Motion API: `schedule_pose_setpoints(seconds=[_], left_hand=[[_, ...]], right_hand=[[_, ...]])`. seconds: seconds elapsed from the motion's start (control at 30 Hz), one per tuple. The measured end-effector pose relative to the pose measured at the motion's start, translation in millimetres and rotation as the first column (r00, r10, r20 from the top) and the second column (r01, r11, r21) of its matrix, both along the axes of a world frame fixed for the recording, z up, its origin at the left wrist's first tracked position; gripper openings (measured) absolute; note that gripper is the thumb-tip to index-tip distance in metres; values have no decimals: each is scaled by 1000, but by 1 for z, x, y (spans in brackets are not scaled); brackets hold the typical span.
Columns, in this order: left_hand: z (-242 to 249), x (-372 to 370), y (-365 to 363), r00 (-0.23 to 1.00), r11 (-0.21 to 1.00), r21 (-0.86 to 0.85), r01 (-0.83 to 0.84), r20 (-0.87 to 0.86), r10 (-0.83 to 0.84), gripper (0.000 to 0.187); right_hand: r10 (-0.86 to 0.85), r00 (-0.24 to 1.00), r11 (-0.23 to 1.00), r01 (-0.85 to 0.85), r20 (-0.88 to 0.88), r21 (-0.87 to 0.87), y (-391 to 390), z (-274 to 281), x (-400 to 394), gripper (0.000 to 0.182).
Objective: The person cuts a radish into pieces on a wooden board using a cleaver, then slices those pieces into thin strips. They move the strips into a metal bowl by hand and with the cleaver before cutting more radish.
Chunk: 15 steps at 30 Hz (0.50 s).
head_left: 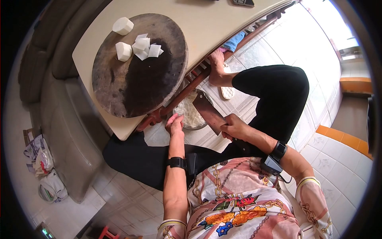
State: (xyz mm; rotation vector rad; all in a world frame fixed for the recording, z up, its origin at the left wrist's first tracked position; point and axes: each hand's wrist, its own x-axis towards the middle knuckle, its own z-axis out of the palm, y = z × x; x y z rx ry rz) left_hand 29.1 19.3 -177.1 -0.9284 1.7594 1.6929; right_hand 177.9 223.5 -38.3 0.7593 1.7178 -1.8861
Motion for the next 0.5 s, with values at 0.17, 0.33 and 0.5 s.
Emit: schedule_pose_setpoints(seconds=[0.17,0.33,0.5], left_hand=[[5,0,-2,987,988,-20,156,-45,-157,30],[54,-2,5,884,878,139,459,-171,-435,23],[161,0,22,580,547,215,809,-439,-686,30]], right_hand=[[-15,1000,1000,15,8,4,-1,-4,-1,26],[-55,998,998,56,20,-31,5,-4,5,26],[-42,999,991,45,22,-125,18,44,13,26]])
